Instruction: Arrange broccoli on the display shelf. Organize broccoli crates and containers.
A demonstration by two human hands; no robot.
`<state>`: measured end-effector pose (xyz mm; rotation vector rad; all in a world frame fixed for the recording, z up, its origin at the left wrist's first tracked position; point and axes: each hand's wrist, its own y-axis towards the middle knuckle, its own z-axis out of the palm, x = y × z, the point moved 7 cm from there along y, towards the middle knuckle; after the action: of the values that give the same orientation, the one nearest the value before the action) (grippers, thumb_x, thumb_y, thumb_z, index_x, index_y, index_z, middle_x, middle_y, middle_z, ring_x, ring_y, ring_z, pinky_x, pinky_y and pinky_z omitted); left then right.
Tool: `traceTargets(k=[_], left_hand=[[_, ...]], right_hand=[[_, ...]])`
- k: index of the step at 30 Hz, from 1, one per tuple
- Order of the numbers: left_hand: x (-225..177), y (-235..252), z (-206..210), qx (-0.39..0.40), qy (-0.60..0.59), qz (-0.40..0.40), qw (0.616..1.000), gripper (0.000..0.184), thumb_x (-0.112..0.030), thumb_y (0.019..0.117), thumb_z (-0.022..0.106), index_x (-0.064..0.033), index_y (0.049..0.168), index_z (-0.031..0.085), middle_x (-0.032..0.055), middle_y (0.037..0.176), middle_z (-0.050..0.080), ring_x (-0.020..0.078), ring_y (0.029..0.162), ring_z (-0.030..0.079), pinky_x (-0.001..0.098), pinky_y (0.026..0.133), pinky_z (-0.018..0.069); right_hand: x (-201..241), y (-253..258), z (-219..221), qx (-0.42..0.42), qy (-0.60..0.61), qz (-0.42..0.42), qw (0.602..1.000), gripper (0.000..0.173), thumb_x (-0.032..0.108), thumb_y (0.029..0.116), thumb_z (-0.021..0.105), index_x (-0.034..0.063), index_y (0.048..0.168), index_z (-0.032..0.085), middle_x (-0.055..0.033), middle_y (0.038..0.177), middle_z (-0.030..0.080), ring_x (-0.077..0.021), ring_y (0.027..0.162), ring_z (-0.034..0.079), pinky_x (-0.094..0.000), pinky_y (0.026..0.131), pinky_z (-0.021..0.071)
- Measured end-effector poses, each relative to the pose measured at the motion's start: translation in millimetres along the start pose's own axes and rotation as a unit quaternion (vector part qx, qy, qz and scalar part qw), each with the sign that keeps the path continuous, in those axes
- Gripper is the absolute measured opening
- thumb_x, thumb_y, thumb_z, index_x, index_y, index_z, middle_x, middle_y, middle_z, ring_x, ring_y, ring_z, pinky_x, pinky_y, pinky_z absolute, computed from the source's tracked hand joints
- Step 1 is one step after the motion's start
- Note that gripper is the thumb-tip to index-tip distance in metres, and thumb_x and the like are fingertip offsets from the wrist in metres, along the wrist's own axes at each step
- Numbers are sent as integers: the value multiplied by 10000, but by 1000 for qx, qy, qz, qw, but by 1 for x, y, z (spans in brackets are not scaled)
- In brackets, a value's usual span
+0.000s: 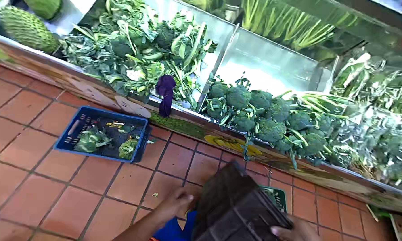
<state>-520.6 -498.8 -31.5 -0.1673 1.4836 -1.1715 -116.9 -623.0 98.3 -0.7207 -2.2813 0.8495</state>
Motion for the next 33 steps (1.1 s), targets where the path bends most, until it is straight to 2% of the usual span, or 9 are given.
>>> traceTargets(k=[4,7,10,15,20,24,28,31,33], left_hand=[[-44,-3,56,4,105,37,994,892,-615,894,689,-105,1564,397,134,1526,507,241,1394,515,471,1162,451],[-19,19,31,-150,228,35,961,1015,-641,816,761,-40,1549,398,204,1474,544,324,1361,543,545,1146,444],[25,66,8,-186,304,16,934,939,-589,857,759,-46,1540,413,227,1396,600,370,1286,598,601,1083,478],[58,156,-13,-119,380,-16,917,835,-517,910,740,-93,1549,411,244,1383,603,403,1284,591,635,1079,458],[57,233,4,-122,354,-49,926,712,-488,934,735,-51,1455,525,286,1287,640,462,1218,608,692,1035,455],[27,267,32,-161,460,-54,872,652,-383,1038,613,5,1525,420,376,1459,470,550,1358,462,721,1098,362],[63,285,37,-246,553,-102,790,819,-452,1037,578,28,1605,236,409,1630,104,623,1470,209,731,1151,267],[79,276,78,-294,562,-57,771,795,-316,1001,678,76,1572,286,397,1631,141,595,1487,212,716,1184,232],[80,270,149,-333,544,-32,769,639,-242,1029,633,105,1506,388,402,1611,195,567,1495,232,683,1197,244]], right_hand=[[89,57,55,161,-73,-69,982,625,626,801,772,84,1105,701,-136,984,711,-303,942,691,-589,882,549],[123,98,108,204,-82,-123,968,658,580,874,738,16,1205,671,-227,1134,688,-386,1093,654,-644,980,489],[101,144,169,210,-55,-102,971,699,594,880,727,12,1263,662,-247,1205,675,-420,1162,633,-682,997,470],[63,197,214,140,62,-59,986,573,536,924,705,83,1274,668,-193,1177,699,-367,1128,661,-636,972,507],[13,168,154,-40,264,-73,961,423,280,1018,649,68,1379,591,-145,1232,691,-286,1078,691,-519,945,566],[-128,128,134,-69,264,-56,960,386,291,998,660,80,1320,636,-105,1169,715,-220,1042,704,-467,950,581],[-370,130,174,-25,324,110,939,413,295,991,655,43,1317,634,-150,1205,698,-248,1089,688,-469,988,552],[-548,159,195,-31,391,245,887,346,227,998,633,21,1276,634,-171,1164,698,-276,966,701,-468,837,581],[-637,177,197,-10,340,304,890,351,262,1017,620,28,1279,638,-173,1166,698,-290,979,692,-488,848,563]])
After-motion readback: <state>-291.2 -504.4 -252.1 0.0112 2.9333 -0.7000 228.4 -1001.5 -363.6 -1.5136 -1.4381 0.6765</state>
